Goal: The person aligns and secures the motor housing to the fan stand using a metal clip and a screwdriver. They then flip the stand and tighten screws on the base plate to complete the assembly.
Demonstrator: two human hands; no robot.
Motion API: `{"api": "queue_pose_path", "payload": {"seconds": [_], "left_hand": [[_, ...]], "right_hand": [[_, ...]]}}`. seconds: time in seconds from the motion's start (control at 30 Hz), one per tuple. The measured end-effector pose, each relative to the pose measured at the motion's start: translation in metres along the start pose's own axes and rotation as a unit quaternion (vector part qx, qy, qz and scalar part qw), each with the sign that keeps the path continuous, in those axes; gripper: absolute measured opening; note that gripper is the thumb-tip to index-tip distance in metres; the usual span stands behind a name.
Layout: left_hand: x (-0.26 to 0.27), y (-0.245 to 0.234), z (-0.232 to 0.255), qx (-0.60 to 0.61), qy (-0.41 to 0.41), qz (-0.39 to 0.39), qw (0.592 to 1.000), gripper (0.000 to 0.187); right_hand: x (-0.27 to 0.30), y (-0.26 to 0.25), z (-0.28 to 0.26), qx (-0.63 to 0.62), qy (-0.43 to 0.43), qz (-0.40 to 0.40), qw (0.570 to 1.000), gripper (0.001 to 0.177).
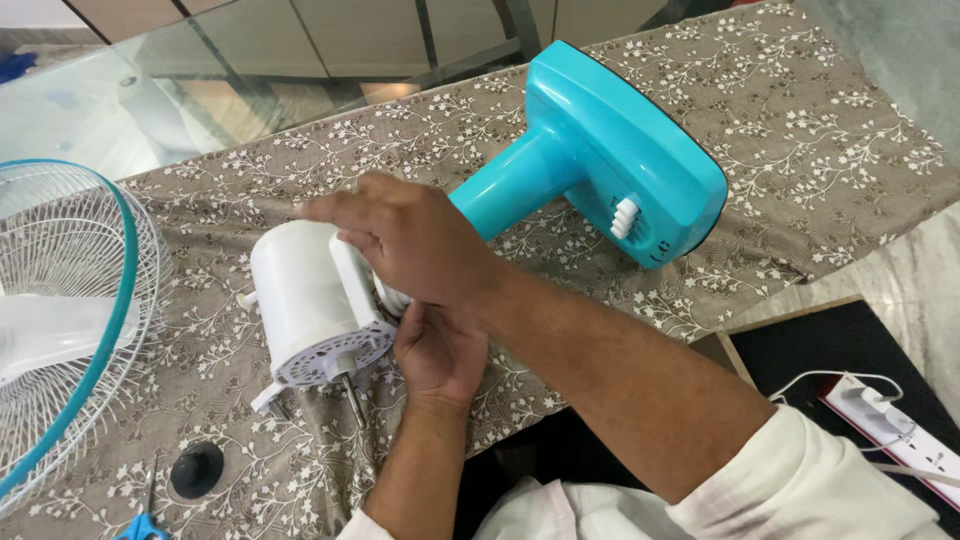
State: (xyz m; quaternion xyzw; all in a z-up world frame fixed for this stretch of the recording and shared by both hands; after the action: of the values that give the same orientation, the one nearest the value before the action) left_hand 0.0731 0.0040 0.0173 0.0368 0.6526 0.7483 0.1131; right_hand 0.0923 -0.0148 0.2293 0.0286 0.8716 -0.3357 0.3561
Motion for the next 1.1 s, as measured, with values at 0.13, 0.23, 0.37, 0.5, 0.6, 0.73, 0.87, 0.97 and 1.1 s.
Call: {"api": "queue_pose_path", "payload": {"seconds": [0.13,0.23,0.37,0.5,0.6,0.73,0.87,0.97,1.1], "left_hand": [[0.002,0.013,-0.003,0.049,-0.012,-0.115,0.992,0.035],[0.008,0.031,-0.002,0.087,-0.031,-0.182,0.979,0.031],[0.003,0.013,0.001,-0.048,0.004,0.004,0.999,0.050],[0.005,0.024,0.002,-0.046,0.008,0.018,0.999,0.050],[0.004,0.027,0.002,-0.032,0.016,0.005,0.999,0.049],[0.005,0.021,0.001,-0.019,0.008,0.007,1.000,0.050],[0.006,0.022,0.000,-0.017,0.002,0.013,1.000,0.050],[0.005,0.022,0.003,-0.063,0.017,0.036,0.997,0.049],[0.005,0.027,0.003,-0.071,0.020,0.024,0.997,0.049]], "right_hand": [[-0.007,-0.006,0.024,0.048,0.057,-0.025,0.997,0.041],[0.006,-0.031,-0.006,-0.031,-0.102,0.071,0.992,0.044],[0.013,-0.015,0.014,-0.031,0.009,-0.022,0.999,0.049],[0.016,-0.008,0.019,0.049,0.041,-0.002,0.998,0.048],[0.017,-0.021,0.008,-0.012,-0.039,0.071,0.997,0.050],[0.016,-0.009,0.004,-0.020,-0.067,0.050,0.996,0.049],[0.019,-0.008,0.003,0.076,-0.043,0.060,0.994,0.050],[0.018,-0.015,0.002,0.075,-0.051,0.085,0.992,0.044],[0.017,-0.026,0.000,0.003,-0.091,0.120,0.989,0.044]]}}
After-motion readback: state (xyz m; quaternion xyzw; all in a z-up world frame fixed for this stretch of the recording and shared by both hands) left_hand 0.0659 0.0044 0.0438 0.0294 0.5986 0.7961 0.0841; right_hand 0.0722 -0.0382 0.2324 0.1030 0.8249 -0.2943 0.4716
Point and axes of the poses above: each hand's wrist, its own x-axis away from the middle knuckle, its own y-axis out of the palm, z = x × y, the point moved 10 cm from there along -x, towards the middle knuckle, and after that the axes turned 7 degrees about y, right-handed, at the moved point
